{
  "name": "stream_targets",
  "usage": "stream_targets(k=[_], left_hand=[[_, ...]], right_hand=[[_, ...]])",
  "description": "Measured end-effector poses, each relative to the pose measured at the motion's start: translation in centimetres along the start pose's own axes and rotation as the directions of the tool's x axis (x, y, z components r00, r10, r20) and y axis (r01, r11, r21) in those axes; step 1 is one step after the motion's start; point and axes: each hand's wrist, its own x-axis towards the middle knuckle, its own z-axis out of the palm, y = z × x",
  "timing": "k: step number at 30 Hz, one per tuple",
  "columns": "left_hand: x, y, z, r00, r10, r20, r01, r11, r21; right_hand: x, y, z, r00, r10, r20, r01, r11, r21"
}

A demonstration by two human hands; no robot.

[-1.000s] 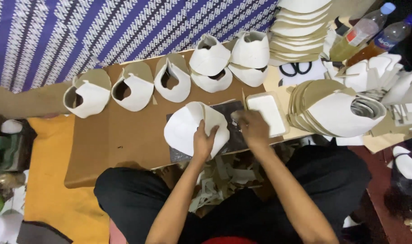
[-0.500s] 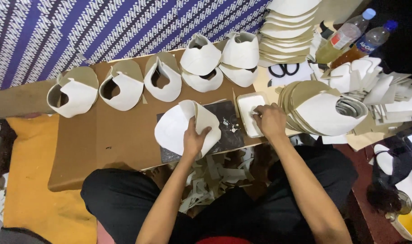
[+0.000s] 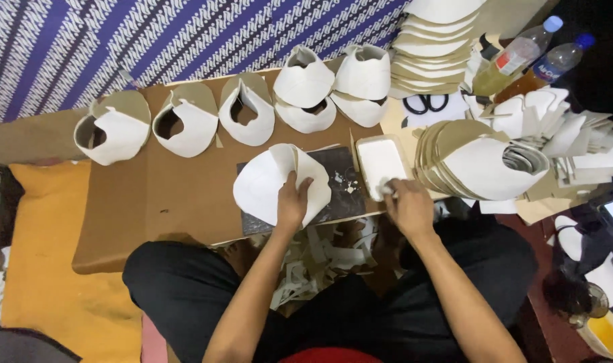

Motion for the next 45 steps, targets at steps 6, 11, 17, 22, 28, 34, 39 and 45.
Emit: stream_targets(k=[6, 11, 17, 22, 28, 34, 39, 45], left_hand=[[0.9, -1.2, 0.9, 1.0, 0.017, 0.012, -0.017, 0.998, 0.063], [0.6, -0.3, 0.2, 0.998, -0.019, 0.052, 0.015, 0.997, 0.072], [1.2, -1.3, 0.6, 0.998, -0.007, 0.061, -0.003, 0.989, 0.151], [1.8, -1.6, 0.8, 1.0, 0.014, 0.019, -0.017, 0.989, 0.146], [1.0, -1.2, 1.2, 0.998, 0.055, -0.015, -0.053, 0.989, 0.137], [1.2, -1.8, 1.2, 0.998, 0.058, -0.015, -0.056, 0.994, 0.092], [1.2, -2.3, 1.2, 0.995, 0.097, -0.031, -0.094, 0.992, 0.08], [2.0, -3.5, 2.0, 0.991, 0.129, -0.039, -0.124, 0.987, 0.101]], right_hand=[[1.1, -6.1, -1.7, 0.988, -0.119, -0.103, 0.149, 0.921, 0.359], [1.0, -9.6, 3.8, 0.987, -0.161, -0.019, 0.154, 0.896, 0.416], [3.9, -10.7, 5.1, 0.979, -0.186, -0.086, 0.205, 0.904, 0.375], [4.1, -9.7, 6.4, 0.919, -0.355, -0.173, 0.39, 0.884, 0.257], [-0.2, -9.8, 4.1, 0.933, -0.355, -0.065, 0.353, 0.86, 0.368], [1.3, -9.1, 4.9, 0.965, -0.257, 0.043, 0.21, 0.865, 0.456], [3.9, -8.8, 6.0, 0.988, -0.063, 0.14, -0.002, 0.906, 0.422], [1.2, -10.5, 6.5, 0.993, -0.114, 0.035, 0.089, 0.902, 0.422]])
